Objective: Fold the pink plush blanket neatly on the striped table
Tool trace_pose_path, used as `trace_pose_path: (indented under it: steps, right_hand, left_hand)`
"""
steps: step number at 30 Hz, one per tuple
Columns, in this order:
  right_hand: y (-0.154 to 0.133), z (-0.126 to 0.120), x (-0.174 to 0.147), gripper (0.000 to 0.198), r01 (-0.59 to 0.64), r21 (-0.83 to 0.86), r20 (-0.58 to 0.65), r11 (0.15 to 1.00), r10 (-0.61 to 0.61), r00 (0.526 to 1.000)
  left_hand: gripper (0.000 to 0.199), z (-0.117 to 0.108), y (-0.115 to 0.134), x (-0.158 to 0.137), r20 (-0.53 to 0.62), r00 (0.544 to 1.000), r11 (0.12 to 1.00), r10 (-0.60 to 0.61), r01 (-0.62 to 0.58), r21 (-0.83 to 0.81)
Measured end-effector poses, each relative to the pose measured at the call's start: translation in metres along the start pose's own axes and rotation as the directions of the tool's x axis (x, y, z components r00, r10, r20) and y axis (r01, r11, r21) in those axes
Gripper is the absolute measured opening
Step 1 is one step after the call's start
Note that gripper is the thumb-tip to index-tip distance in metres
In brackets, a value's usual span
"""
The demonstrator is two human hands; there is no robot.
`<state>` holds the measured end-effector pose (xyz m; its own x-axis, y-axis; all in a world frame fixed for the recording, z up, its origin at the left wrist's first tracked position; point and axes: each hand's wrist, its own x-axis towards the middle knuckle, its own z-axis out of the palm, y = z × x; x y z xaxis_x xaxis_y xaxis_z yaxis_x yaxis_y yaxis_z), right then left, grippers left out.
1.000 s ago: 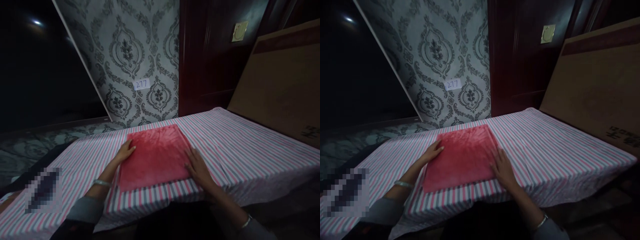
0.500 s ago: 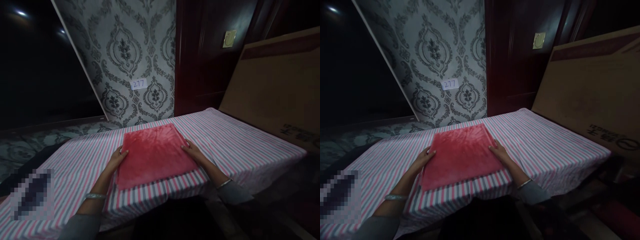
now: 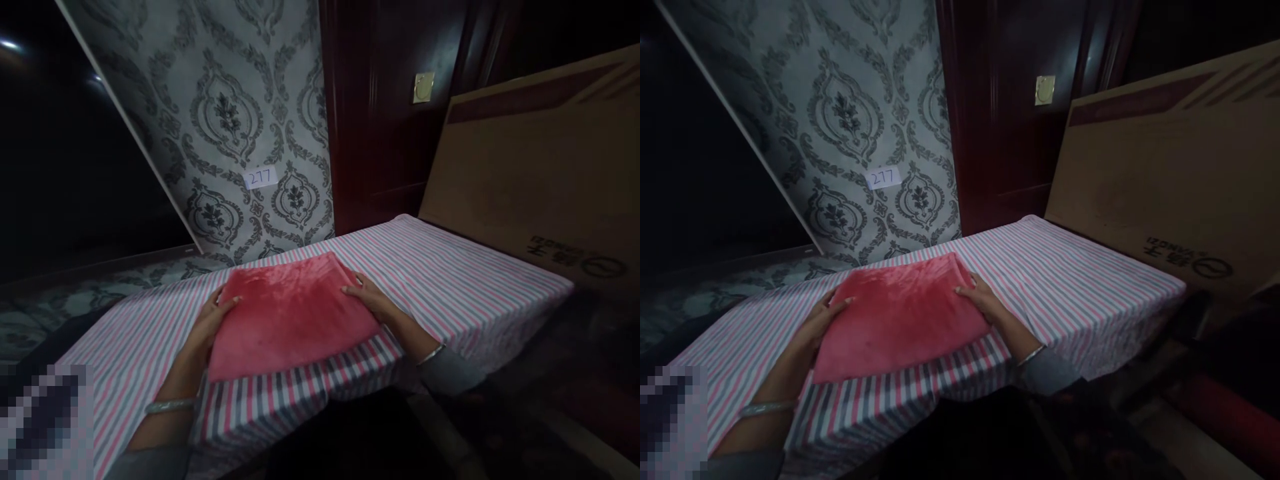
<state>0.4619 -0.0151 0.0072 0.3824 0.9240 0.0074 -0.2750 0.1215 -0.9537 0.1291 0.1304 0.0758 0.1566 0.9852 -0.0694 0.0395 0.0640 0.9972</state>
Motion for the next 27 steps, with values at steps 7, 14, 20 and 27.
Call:
trace_pose_path:
  steps: [7,14,20,27]
  right_hand:
    - [0.034,-0.011,-0.046,0.077,-0.02,-0.09,0.039,0.996,0.023,0.999]
    - [0.05,-0.018,-0.048,0.062,0.11,-0.065,-0.233,0.992,-0.122,0.965]
    - [0.052,-0.016,-0.051,0.047,0.181,-0.299,-0.202,0.937,-0.248,0.947]
    - [0.058,-0.018,-0.051,0.042,0.204,-0.327,-0.198,0.923,-0.278,0.94]
  left_hand:
    - [0.05,-0.024,-0.005,0.004,-0.077,0.982,0.726,0.173,-0.074,0.684]
    - [0.028,0.101,-0.013,-0.002,0.7,0.545,0.372,0.461,-0.835,0.405]
    - [0.048,0.198,-0.019,-0.004,0.931,0.144,0.017,0.337,-0.989,0.147]
    - [0.032,0.204,-0.034,0.005,0.917,0.131,-0.066,0.376,-0.984,0.167]
